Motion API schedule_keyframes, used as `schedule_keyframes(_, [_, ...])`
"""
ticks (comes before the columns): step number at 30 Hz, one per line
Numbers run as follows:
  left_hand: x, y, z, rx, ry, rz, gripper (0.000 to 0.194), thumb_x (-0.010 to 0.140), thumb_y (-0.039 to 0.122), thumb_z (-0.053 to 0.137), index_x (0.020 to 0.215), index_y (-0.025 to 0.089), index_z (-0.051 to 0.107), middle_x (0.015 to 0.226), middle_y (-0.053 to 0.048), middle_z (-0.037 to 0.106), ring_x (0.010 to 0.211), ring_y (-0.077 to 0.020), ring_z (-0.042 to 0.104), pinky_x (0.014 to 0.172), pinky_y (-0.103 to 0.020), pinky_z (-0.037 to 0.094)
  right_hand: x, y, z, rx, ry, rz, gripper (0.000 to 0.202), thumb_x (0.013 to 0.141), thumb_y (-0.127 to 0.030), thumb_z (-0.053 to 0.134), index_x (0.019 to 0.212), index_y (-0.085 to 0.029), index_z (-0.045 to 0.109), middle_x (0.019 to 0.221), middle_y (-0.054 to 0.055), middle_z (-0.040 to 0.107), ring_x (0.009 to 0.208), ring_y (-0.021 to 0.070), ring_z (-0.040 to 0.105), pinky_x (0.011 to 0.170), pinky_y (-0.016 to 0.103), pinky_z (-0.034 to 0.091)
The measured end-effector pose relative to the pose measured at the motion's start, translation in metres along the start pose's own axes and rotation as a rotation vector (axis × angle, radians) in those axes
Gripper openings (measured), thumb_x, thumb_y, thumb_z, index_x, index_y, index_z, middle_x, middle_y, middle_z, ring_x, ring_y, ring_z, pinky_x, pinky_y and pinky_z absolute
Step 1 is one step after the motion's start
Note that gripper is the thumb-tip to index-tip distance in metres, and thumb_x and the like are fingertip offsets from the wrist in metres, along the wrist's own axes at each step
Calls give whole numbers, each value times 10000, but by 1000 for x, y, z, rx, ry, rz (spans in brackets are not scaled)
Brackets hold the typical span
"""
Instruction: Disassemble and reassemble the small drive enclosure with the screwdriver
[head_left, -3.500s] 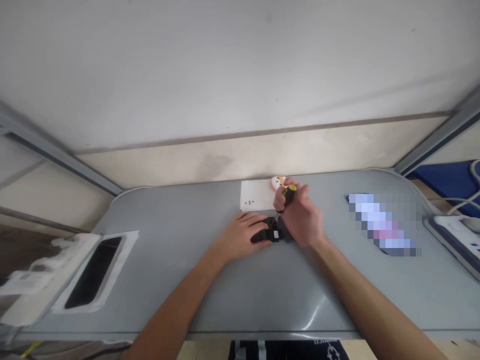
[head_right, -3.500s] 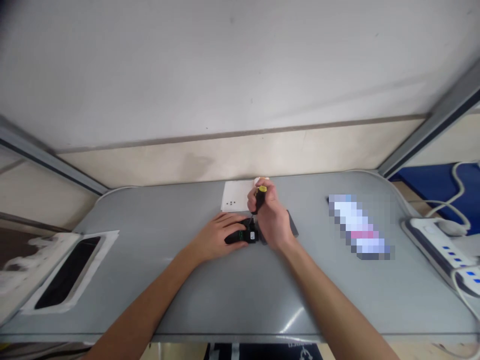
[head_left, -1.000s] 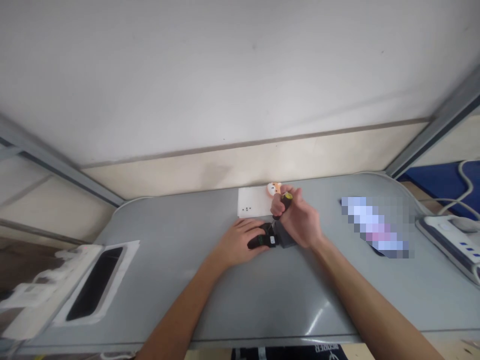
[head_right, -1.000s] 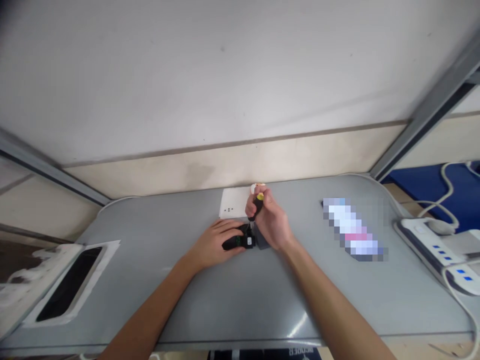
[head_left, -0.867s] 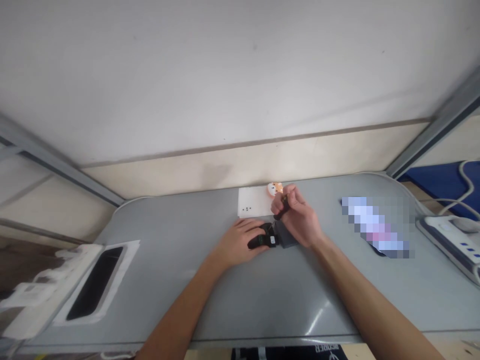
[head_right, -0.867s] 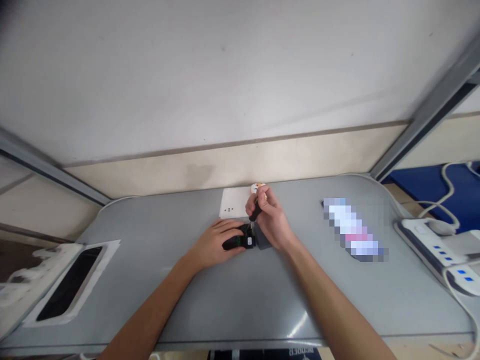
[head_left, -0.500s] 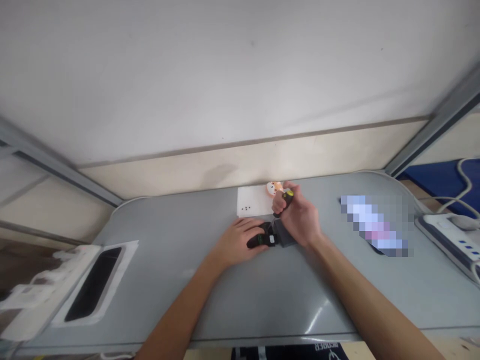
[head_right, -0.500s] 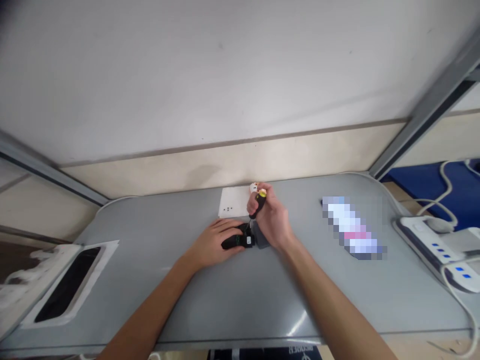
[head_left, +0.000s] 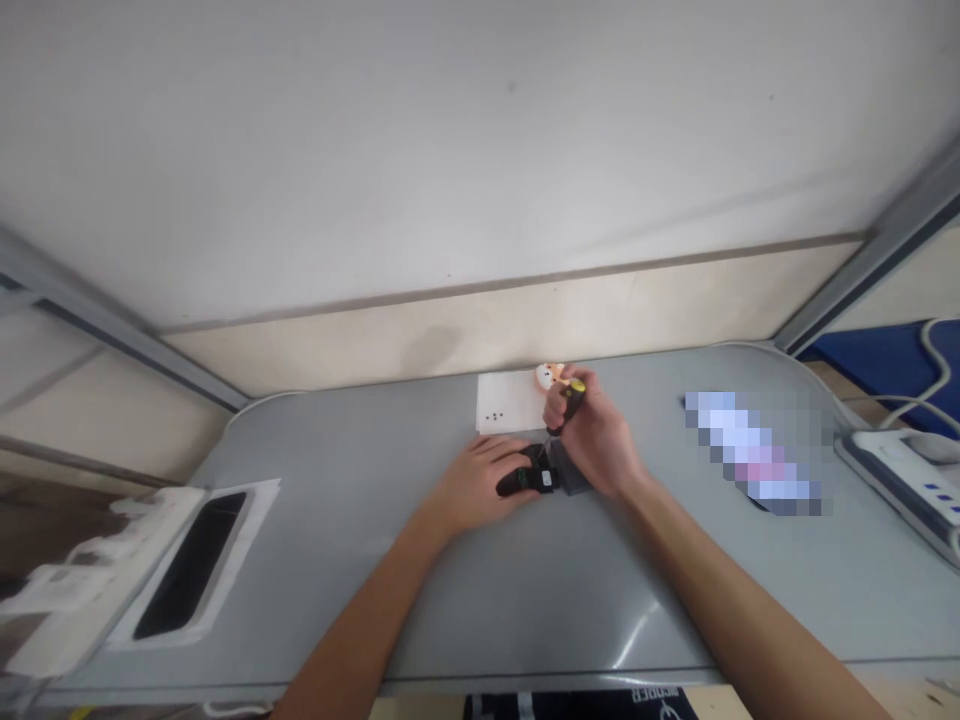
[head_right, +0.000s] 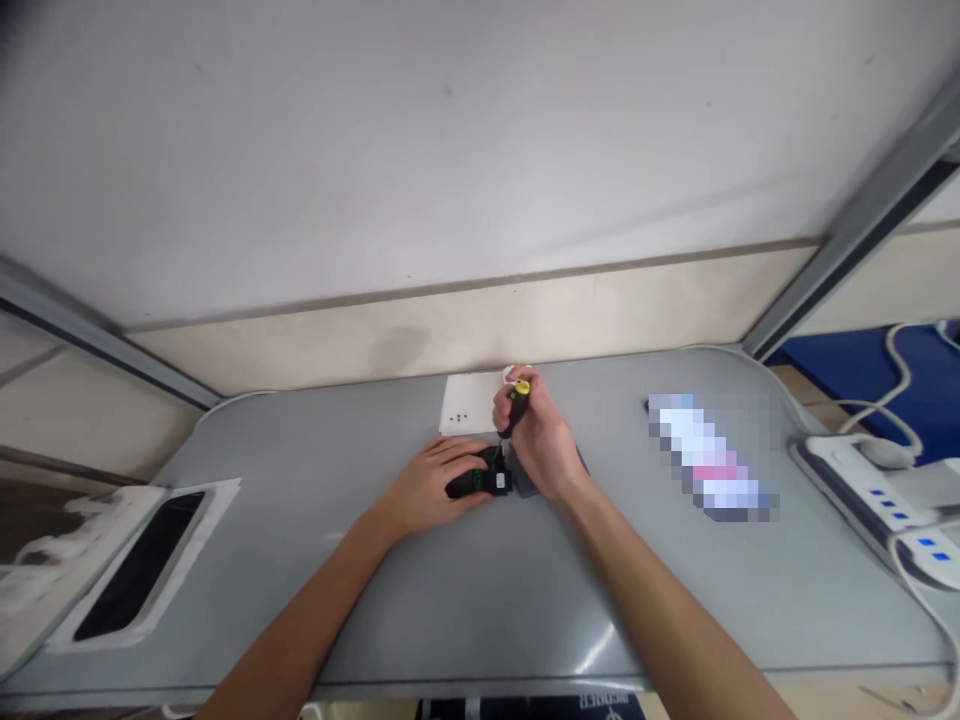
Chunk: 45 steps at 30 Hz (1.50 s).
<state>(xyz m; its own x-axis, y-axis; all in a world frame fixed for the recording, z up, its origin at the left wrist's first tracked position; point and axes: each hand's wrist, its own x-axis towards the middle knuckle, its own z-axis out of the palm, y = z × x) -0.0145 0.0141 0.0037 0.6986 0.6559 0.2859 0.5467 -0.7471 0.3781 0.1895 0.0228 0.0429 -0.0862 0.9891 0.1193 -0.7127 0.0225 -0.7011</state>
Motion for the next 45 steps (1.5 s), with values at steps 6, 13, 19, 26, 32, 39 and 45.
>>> schedule_keyframes(6, [1,0,0,-9,-5,4,245,911,398,726,1101,246,698,1294,-59,701,1206,-235,653,1085,-430,478,0,0,-3,-77,-12,-18,196,931,-422,658,908,-273,533,806,3,475,712,172,451,697,315,396])
schedule_keyframes(13, [2,1,-1,-1,-11,5,232,909,400,726,1081,245,701,1280,-64,706,1196,-239,658,1080,-434,481,1,1,-5,-73,-27,36,293,995,-531,492,937,-266,602,798,24,454,695,188,458,687,342,431])
schedule_keyframes(19, [1,0,-1,-2,-5,3,236,905,396,735,1079,240,695,1295,-63,702,1204,-243,655,1083,-437,477,-1,0,-2,-29,-29,8,217,971,-479,572,907,-273,552,728,-5,401,661,172,413,658,308,397])
schedule_keyframes(26, [1,1,-1,-4,3,8,229,915,391,723,1086,242,691,1290,-62,705,1193,-241,659,1066,-436,483,2,-5,-3,-46,-38,58,330,1008,-501,497,850,-234,609,798,26,451,719,172,462,707,322,422])
schedule_keyframes(32, [1,0,0,-2,11,15,238,903,394,738,1075,235,695,1279,-64,709,1178,-240,666,1067,-432,483,-2,0,-1,9,-2,5,238,962,-484,597,879,-269,537,722,-15,347,640,164,364,636,304,368])
schedule_keyframes(39, [1,1,-1,-9,1,8,228,907,388,730,1083,248,693,1297,-59,703,1198,-242,660,1074,-435,481,3,1,-6,-48,-37,-4,246,957,-470,612,904,-230,622,867,34,487,769,169,478,723,312,419])
schedule_keyframes(45, [1,1,-1,-1,4,9,233,907,393,733,1079,243,690,1285,-55,704,1193,-236,659,1072,-425,479,2,4,-1,16,29,-17,296,970,-553,563,893,-268,541,748,-12,372,629,153,379,614,295,376])
